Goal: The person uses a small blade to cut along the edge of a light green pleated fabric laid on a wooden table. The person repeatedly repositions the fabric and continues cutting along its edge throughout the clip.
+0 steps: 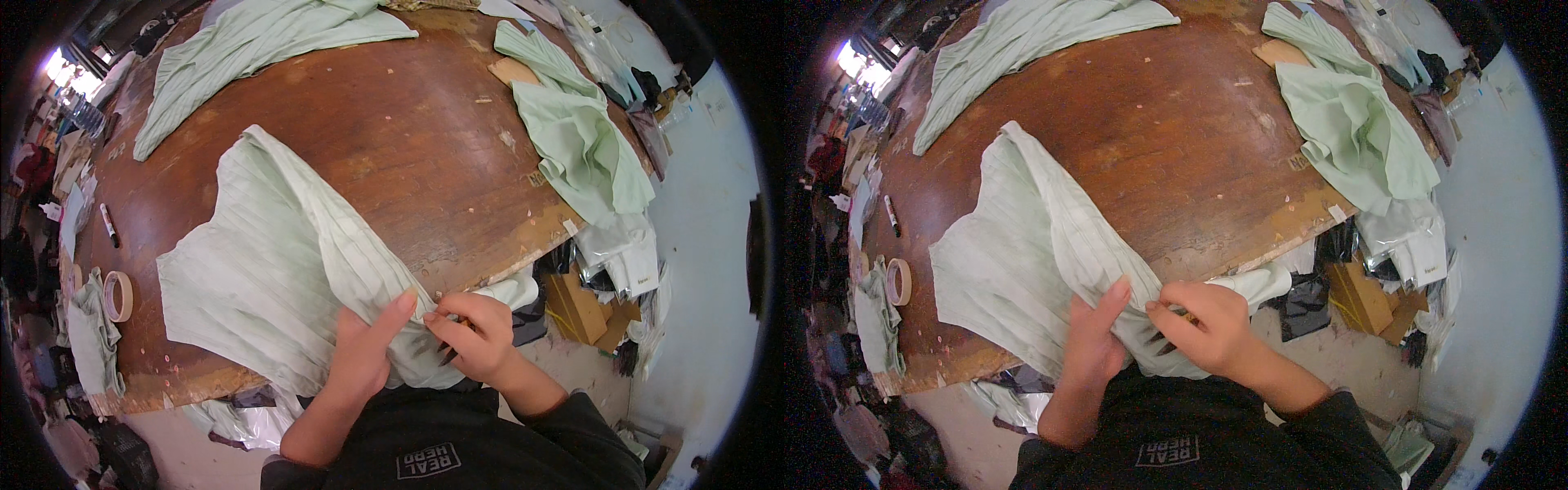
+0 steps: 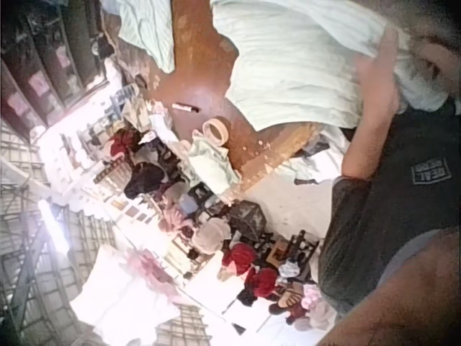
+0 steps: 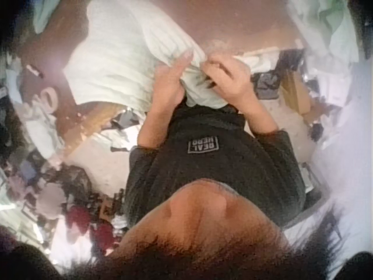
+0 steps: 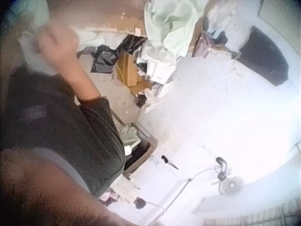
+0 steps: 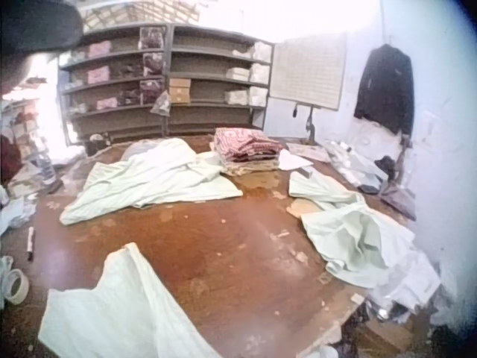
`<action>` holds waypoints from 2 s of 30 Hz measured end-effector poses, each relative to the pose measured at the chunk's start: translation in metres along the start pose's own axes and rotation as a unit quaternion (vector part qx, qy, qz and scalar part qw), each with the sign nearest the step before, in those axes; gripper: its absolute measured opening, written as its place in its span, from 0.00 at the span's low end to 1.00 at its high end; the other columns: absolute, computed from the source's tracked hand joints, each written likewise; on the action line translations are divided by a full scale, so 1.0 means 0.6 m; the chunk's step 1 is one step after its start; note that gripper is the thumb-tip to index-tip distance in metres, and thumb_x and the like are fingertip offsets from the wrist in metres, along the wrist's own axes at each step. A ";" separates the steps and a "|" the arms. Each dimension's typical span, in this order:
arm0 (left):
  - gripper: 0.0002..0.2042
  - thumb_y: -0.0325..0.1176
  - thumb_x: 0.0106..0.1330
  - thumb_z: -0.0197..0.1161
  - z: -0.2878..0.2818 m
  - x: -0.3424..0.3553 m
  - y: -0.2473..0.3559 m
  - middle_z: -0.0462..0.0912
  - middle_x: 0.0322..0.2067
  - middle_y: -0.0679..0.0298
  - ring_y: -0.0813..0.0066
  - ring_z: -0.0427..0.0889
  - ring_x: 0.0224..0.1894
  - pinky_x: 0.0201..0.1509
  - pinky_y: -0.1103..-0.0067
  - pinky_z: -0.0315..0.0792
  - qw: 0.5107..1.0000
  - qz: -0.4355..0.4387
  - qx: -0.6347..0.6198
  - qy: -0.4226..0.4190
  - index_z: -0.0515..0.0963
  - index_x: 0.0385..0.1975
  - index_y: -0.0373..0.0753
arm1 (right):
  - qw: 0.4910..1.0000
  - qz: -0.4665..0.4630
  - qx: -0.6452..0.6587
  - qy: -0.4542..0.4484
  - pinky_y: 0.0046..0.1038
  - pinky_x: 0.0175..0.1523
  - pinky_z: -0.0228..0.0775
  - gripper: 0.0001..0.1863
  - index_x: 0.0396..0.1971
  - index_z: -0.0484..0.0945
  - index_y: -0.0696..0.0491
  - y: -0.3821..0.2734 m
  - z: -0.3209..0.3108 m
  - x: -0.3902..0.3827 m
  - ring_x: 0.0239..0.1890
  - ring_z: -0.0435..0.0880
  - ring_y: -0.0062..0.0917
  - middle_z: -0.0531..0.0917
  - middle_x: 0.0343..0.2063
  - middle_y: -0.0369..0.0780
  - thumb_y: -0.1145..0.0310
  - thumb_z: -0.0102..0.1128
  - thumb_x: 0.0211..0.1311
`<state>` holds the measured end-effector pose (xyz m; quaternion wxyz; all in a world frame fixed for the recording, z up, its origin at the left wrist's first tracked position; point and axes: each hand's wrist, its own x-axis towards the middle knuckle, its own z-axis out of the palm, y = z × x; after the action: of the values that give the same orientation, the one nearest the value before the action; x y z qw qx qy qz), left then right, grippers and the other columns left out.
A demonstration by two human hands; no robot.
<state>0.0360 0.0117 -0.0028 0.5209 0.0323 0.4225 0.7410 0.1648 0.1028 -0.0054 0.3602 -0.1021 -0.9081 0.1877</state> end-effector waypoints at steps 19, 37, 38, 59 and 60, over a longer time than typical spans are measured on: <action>0.17 0.25 0.68 0.56 0.003 0.034 0.017 0.75 0.48 0.62 0.76 0.75 0.49 0.54 0.76 0.70 0.993 0.120 0.010 -0.017 0.66 0.55 0.34 | 0.997 0.066 -0.017 -0.021 0.26 0.28 0.73 0.27 0.44 0.79 0.56 -0.001 0.006 0.033 0.27 0.80 0.30 0.77 0.34 0.40 0.79 0.62 0.34; 0.12 0.25 0.65 0.61 0.001 0.018 0.018 0.78 0.41 0.65 0.82 0.76 0.42 0.47 0.83 0.70 0.991 0.125 0.035 0.015 0.72 0.46 0.31 | 0.998 0.050 -0.019 -0.022 0.27 0.33 0.69 0.20 0.39 0.77 0.59 0.001 -0.034 0.078 0.29 0.78 0.33 0.81 0.32 0.44 0.76 0.72 0.43; 0.12 0.25 0.64 0.61 0.000 0.018 0.018 0.78 0.40 0.65 0.82 0.76 0.42 0.47 0.83 0.70 0.991 0.129 0.038 0.011 0.72 0.46 0.31 | 0.998 0.045 -0.024 -0.021 0.28 0.33 0.69 0.20 0.38 0.77 0.59 0.000 -0.032 0.076 0.30 0.79 0.35 0.82 0.32 0.44 0.76 0.72 0.41; 0.10 0.23 0.65 0.60 0.006 0.013 0.013 0.78 0.40 0.66 0.84 0.76 0.41 0.45 0.84 0.70 0.993 0.121 0.011 0.008 0.73 0.45 0.32 | 0.995 -0.024 -0.088 0.032 0.27 0.27 0.69 0.20 0.36 0.79 0.60 0.002 -0.009 0.063 0.25 0.77 0.31 0.82 0.30 0.42 0.76 0.72 0.37; 0.10 0.23 0.65 0.60 0.006 0.013 0.013 0.78 0.40 0.66 0.84 0.75 0.41 0.45 0.84 0.70 0.993 0.121 0.013 0.009 0.73 0.45 0.32 | 0.995 -0.026 -0.094 0.032 0.27 0.27 0.69 0.20 0.36 0.79 0.60 0.001 -0.009 0.063 0.24 0.77 0.31 0.82 0.30 0.42 0.76 0.72 0.38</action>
<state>0.0284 0.0194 0.0015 0.4234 0.0836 0.4298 0.7931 0.1415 0.1170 0.0212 0.3829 -0.1176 -0.9120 0.0885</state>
